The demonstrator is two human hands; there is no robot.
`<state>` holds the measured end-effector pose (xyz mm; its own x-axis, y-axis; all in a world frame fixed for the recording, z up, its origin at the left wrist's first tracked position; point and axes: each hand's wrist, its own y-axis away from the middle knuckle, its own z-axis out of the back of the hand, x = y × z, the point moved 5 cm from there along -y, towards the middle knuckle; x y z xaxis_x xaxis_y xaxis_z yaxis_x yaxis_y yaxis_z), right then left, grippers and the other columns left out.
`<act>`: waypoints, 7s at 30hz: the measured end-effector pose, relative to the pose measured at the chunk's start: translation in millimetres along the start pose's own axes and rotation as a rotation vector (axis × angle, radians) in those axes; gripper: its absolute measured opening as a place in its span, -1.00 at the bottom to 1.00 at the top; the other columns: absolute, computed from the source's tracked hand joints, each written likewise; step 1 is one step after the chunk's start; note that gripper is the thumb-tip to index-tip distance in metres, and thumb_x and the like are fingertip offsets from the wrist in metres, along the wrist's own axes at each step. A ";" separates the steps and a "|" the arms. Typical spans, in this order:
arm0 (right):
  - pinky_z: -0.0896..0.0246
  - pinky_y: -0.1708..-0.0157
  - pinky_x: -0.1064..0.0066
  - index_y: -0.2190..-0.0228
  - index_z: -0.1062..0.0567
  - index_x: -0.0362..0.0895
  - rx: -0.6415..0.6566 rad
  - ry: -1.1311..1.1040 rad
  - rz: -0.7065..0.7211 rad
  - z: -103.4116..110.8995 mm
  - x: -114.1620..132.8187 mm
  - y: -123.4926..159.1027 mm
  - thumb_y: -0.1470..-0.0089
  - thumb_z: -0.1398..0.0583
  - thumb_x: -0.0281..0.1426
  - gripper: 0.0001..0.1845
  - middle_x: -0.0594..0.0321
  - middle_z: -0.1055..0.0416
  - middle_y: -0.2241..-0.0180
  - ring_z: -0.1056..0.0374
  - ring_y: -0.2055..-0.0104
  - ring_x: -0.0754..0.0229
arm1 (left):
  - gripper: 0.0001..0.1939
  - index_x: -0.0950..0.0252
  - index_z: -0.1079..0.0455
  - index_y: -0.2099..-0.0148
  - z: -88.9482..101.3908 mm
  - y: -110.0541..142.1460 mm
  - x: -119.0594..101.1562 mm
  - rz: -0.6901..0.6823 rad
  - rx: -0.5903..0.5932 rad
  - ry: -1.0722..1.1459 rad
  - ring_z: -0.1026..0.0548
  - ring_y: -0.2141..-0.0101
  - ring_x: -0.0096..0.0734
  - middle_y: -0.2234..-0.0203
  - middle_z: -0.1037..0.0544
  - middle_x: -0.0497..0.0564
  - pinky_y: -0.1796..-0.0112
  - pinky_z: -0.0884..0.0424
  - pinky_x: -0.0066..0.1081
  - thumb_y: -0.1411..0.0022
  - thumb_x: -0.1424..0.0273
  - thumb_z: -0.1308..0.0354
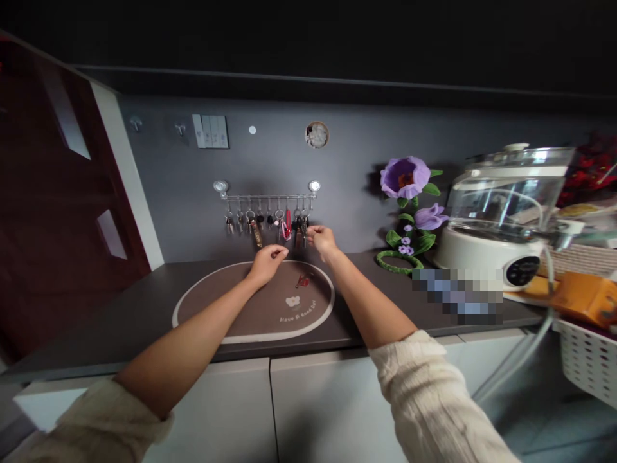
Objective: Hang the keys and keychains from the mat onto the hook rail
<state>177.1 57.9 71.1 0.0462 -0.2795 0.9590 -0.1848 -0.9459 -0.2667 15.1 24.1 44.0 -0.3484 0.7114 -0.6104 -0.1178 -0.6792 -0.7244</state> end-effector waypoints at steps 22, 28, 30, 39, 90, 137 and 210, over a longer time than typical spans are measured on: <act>-0.13 0.43 0.50 0.57 -0.41 -0.22 0.526 0.508 -0.140 23.1 -40.4 49.3 0.44 -0.29 -0.50 -0.78 0.32 -0.36 0.63 -0.22 0.55 0.37 | -0.82 0.38 -0.39 0.37 -16.0 10.4 9.4 0.100 0.215 -0.022 -0.36 0.47 -0.50 0.49 -0.47 0.02 0.38 -0.26 -0.46 0.00 0.39 -0.05; -0.12 0.47 0.50 0.61 -0.43 -0.21 0.514 0.527 -0.123 24.7 -44.2 45.2 0.44 -0.28 -0.50 -0.82 0.32 -0.35 0.65 -0.21 0.57 0.37 | -0.83 0.38 -0.40 0.38 -18.9 12.1 8.1 0.118 0.250 0.001 -0.35 0.48 -0.51 0.49 -0.47 0.02 0.39 -0.25 -0.47 0.01 0.40 -0.06; -0.12 0.47 0.50 0.62 -0.43 -0.22 0.506 0.517 -0.126 24.6 -44.2 44.9 0.43 -0.28 -0.49 -0.83 0.32 -0.35 0.66 -0.20 0.58 0.37 | -0.83 0.39 -0.39 0.37 -19.4 12.5 7.2 0.126 0.261 0.004 -0.35 0.48 -0.51 0.49 -0.47 0.03 0.39 -0.26 -0.47 0.01 0.40 -0.06; -0.09 0.53 0.54 0.56 -0.40 -0.22 0.482 0.405 -0.087 18.8 -33.1 49.7 0.26 -0.24 -0.45 -0.88 0.30 -0.32 0.64 -0.17 0.59 0.42 | -0.84 0.38 -0.40 0.36 -19.7 13.6 2.3 0.130 0.262 -0.015 -0.36 0.46 -0.50 0.47 -0.48 0.02 0.36 -0.27 -0.45 0.01 0.42 -0.07; -0.11 0.41 0.48 0.50 -0.30 -0.17 0.478 0.021 0.152 -7.8 -18.2 57.9 0.23 -0.21 -0.22 -0.70 0.37 -0.26 0.55 -0.17 0.51 0.41 | -0.69 0.37 -0.32 0.35 -16.8 9.5 -1.5 0.246 0.132 0.397 -0.31 0.51 -0.56 0.54 -0.39 -0.04 0.49 -0.22 -0.53 0.06 0.20 -0.10; -0.21 0.49 0.44 0.64 -0.23 -0.18 0.059 0.026 0.053 2.0 35.6 -49.5 0.13 0.01 -0.56 -0.86 0.35 -0.24 0.71 -0.15 0.65 0.41 | -0.81 0.35 -0.31 0.40 -15.5 6.0 8.1 0.246 0.030 0.256 -0.31 0.57 -0.53 0.59 -0.39 -0.04 0.50 -0.22 -0.50 -0.01 0.31 0.00; -0.09 0.12 0.26 -0.03 -0.08 -0.07 -0.018 0.274 0.361 -1.7 47.8 67.1 0.27 -0.22 -0.19 -0.19 0.14 -0.27 0.18 -0.21 0.16 0.15 | -0.20 0.25 -0.12 -0.06 153.4 14.5 3.1 0.337 -0.331 0.207 -0.27 0.10 -0.32 0.12 -0.32 0.10 0.13 -0.16 -0.38 0.30 0.33 -0.30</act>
<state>165.2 -18.7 99.1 -0.2858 -0.5344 0.7955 -0.1584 -0.7923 -0.5892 -130.4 -11.2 80.8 -0.1207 0.5065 -0.8538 0.2819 -0.8072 -0.5187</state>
